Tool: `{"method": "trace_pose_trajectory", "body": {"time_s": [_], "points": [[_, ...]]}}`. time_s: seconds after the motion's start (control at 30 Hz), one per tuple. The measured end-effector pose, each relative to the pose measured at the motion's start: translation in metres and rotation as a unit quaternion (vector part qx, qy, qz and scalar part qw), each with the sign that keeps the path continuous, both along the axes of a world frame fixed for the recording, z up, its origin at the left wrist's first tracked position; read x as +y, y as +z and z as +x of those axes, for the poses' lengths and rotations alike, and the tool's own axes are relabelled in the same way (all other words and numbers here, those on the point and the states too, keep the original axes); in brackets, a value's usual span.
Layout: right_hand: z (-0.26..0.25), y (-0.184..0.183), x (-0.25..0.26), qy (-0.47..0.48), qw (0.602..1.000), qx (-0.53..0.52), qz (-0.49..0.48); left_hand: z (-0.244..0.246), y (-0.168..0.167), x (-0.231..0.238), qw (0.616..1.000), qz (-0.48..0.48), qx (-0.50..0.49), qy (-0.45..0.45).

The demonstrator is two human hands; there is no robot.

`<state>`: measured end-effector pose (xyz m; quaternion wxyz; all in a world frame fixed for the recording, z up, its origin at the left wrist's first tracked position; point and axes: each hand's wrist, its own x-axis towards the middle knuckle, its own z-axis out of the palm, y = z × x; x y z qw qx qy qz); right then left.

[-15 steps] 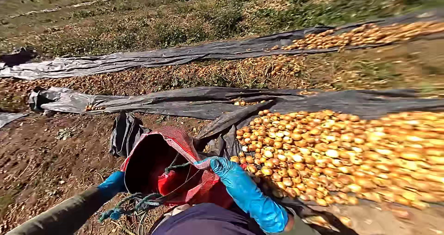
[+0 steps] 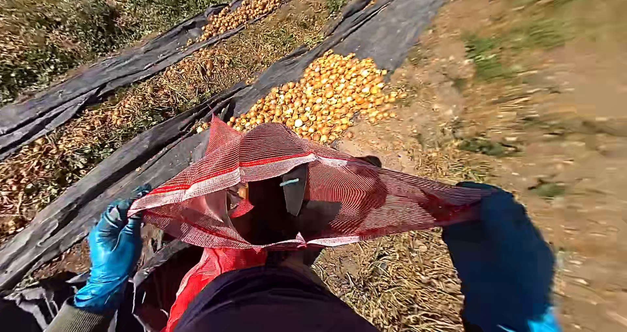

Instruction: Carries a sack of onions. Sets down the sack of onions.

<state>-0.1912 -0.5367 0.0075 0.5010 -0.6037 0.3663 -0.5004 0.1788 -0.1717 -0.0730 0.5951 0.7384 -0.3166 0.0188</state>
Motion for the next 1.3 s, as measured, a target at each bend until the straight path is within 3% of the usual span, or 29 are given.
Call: {"method": "trace_pose_trajectory", "body": {"time_s": [0.1,0.2,0.27,0.33,0.37,0.43,0.53,0.6,0.67,0.73,0.8,0.93,1.03,1.13,1.3], "points": [[-0.105,-0.015,-0.005,0.023,0.956,0.29,-0.039,-0.022,0.03,-0.072,0.976,-0.129,0.132,-0.113],[-0.131,-0.016,0.039,0.007,0.883,0.469,-0.004,-0.05,0.065,-0.115,0.915,-0.169,0.153,-0.333],[-0.101,-0.048,0.066,0.005,0.849,0.525,-0.067,-0.087,0.088,-0.135,0.852,-0.131,0.141,-0.487],[-0.071,-0.107,0.087,0.005,0.822,0.557,-0.115,-0.121,0.084,-0.152,0.749,-0.095,0.092,-0.649],[-0.068,-0.138,0.096,-0.019,0.82,0.557,-0.129,-0.133,0.079,-0.161,0.702,-0.081,0.055,-0.705],[-0.089,-0.176,0.109,-0.119,0.857,0.489,-0.108,-0.148,0.071,-0.177,0.661,-0.063,0.017,-0.748],[-0.151,-0.171,0.114,-0.28,0.93,0.237,0.012,-0.156,0.047,-0.192,0.655,-0.01,-0.028,-0.755],[-0.189,-0.134,0.115,-0.358,0.93,0.079,0.023,-0.163,0.025,-0.2,0.66,0.065,-0.101,-0.742],[-0.209,-0.08,0.118,-0.346,0.933,0.067,-0.074,-0.17,0.005,-0.211,0.688,0.11,-0.092,-0.711],[-0.2,-0.037,0.115,-0.313,0.932,0.092,-0.158,-0.172,-0.013,-0.226,0.734,0.119,0.033,-0.668],[-0.182,-0.017,0.1,-0.29,0.932,0.104,-0.188,-0.173,-0.032,-0.245,0.768,0.144,0.127,-0.611],[-0.162,-0.013,0.035,-0.274,0.956,0.054,-0.093,-0.182,-0.089,-0.28,0.77,0.196,0.236,-0.559],[-0.156,-0.032,-0.043,-0.332,0.943,0.025,0.015,-0.188,-0.128,-0.297,0.753,0.288,0.279,-0.521],[-0.147,-0.056,-0.128,-0.357,0.93,0.05,0.065,-0.187,-0.16,-0.324,0.711,0.424,0.321,-0.461],[-0.126,-0.08,-0.233,-0.297,0.945,0.067,0.121,-0.2,-0.206,-0.397,0.661,0.504,0.413,-0.371]]}}
